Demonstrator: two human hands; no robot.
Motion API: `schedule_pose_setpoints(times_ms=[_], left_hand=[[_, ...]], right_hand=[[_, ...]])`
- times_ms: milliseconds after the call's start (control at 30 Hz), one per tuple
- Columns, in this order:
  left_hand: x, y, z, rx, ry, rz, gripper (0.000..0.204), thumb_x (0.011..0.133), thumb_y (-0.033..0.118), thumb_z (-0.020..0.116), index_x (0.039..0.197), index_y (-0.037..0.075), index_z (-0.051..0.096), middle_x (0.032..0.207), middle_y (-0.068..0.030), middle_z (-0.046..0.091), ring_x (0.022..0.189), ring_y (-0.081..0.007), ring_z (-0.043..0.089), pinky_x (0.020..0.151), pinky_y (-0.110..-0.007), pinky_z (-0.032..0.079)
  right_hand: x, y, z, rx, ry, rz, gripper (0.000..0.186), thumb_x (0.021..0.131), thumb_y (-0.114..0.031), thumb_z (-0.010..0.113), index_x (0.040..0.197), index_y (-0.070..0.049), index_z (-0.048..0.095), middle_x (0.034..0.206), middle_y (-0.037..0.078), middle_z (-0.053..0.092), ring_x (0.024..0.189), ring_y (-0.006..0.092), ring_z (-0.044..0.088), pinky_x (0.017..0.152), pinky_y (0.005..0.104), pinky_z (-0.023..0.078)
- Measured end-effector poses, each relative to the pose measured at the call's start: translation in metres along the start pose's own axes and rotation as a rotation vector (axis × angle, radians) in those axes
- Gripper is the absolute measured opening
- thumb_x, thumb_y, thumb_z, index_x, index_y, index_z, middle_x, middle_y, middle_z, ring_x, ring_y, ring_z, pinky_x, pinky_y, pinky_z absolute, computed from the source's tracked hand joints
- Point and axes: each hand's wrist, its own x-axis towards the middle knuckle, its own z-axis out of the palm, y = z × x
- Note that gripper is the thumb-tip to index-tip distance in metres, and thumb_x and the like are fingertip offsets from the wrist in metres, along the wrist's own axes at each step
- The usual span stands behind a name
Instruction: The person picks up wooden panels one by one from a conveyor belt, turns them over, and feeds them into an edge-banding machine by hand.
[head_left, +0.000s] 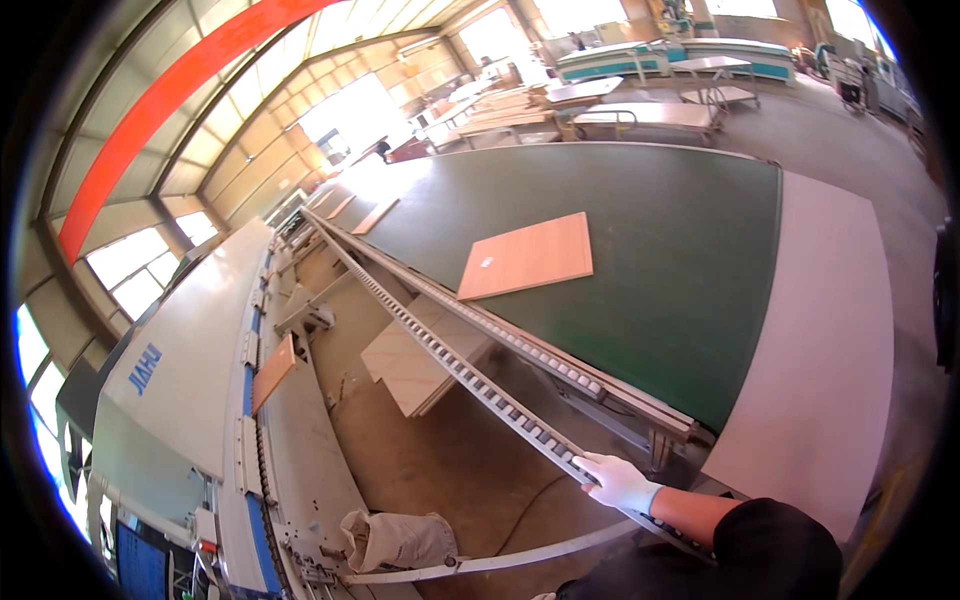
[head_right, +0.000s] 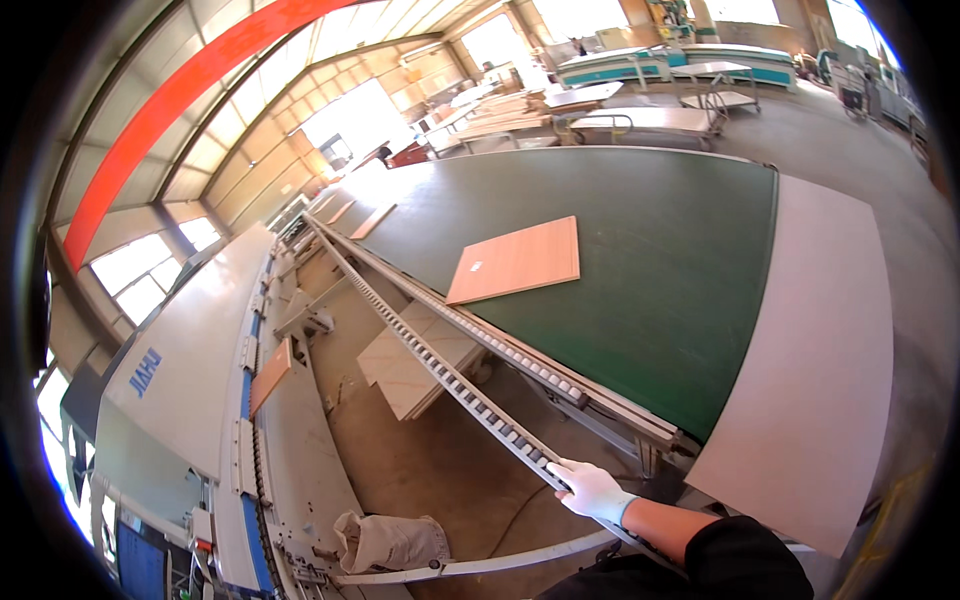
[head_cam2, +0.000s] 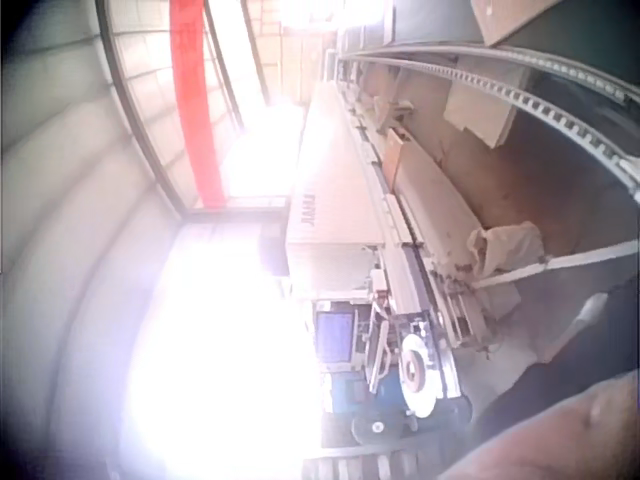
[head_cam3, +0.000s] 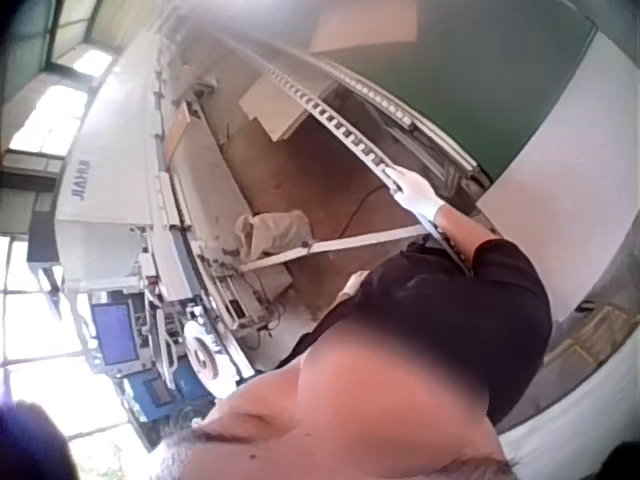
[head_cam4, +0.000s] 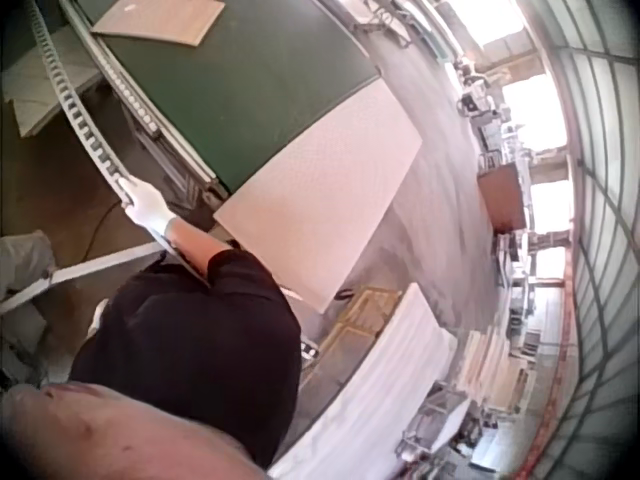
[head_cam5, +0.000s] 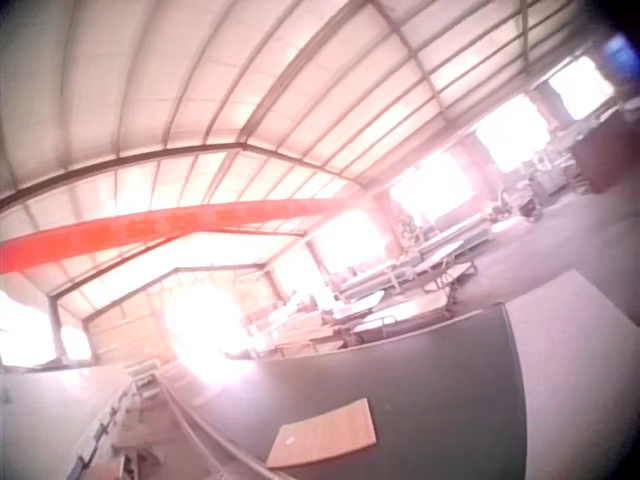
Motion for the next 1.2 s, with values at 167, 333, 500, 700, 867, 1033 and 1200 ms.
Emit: schedule_pose_setpoints(times_ms=[167,333,500,700,867,1033,1200], left_hand=[[-0.006,0.023,-0.008,0.001,-0.068,-0.108,0.015,0.090,0.012,0.050,0.092,0.009,0.065,0.088,-0.0125,0.063,0.082,-0.0276,0.062,0.072,-0.038,0.052],[-0.011,0.047,-0.015,-0.018,-0.106,-0.196,0.015,0.090,0.012,0.050,0.092,0.009,0.065,0.088,-0.0124,0.063,0.082,-0.0277,0.062,0.072,-0.038,0.052],[-0.011,0.070,-0.023,-0.084,-0.107,-0.279,0.015,0.091,0.013,0.050,0.093,0.009,0.065,0.087,-0.0122,0.063,0.082,-0.0279,0.062,0.072,-0.039,0.051],[-0.008,0.112,-0.035,-0.398,-0.036,-0.528,0.015,0.091,0.013,0.050,0.093,0.009,0.065,0.086,-0.0121,0.063,0.082,-0.0281,0.061,0.071,-0.039,0.051],[-0.014,0.049,-0.019,0.268,0.146,0.285,0.012,0.089,0.014,0.054,0.091,0.010,0.065,0.081,-0.0101,0.064,0.074,-0.0284,0.062,0.064,-0.042,0.050],[-0.013,0.098,-0.036,0.155,-0.208,-0.268,0.014,0.087,0.016,0.057,0.094,0.010,0.067,0.106,-0.0201,0.064,0.100,-0.0295,0.060,0.087,-0.036,0.049],[-0.020,0.098,-0.040,0.183,-0.173,-0.214,0.021,0.090,0.016,0.050,0.103,0.007,0.064,0.113,-0.0219,0.062,0.106,-0.0335,0.058,0.092,-0.039,0.047]], right_hand=[[-0.001,-0.006,-0.006,0.059,-0.016,0.042,0.052,0.085,-0.019,0.062,0.131,-0.002,0.049,0.129,0.019,0.055,0.111,0.0402,0.055,0.091,0.0437,0.047],[0.000,-0.004,-0.007,0.094,-0.007,0.046,0.050,0.084,-0.019,0.063,0.128,0.000,0.050,0.125,0.017,0.057,0.109,0.0384,0.056,0.090,0.0436,0.048],[0.001,-0.006,-0.010,0.119,-0.023,0.054,0.049,0.085,-0.018,0.062,0.128,0.000,0.049,0.124,0.019,0.056,0.110,0.0394,0.055,0.090,0.0443,0.047],[-0.011,0.036,-0.015,0.259,0.183,0.200,0.044,0.087,-0.017,0.061,0.126,0.001,0.054,0.128,0.023,0.055,0.121,0.0376,0.051,0.101,0.0412,0.042],[-0.042,0.132,-0.040,0.564,0.772,0.517,0.034,0.080,0.006,0.048,0.108,0.001,0.065,0.088,0.005,0.067,0.083,0.0132,0.064,0.081,0.0270,0.051],[-0.094,0.221,-0.104,0.922,1.259,0.739,0.031,0.086,0.001,0.041,0.106,-0.007,0.063,0.095,0.006,0.065,0.075,0.0138,0.061,0.062,0.0238,0.045],[-0.155,0.267,-0.139,0.873,1.390,0.930,0.026,0.088,-0.009,0.044,0.108,-0.011,0.061,0.098,0.005,0.064,0.077,0.0156,0.062,0.062,0.0249,0.045]])
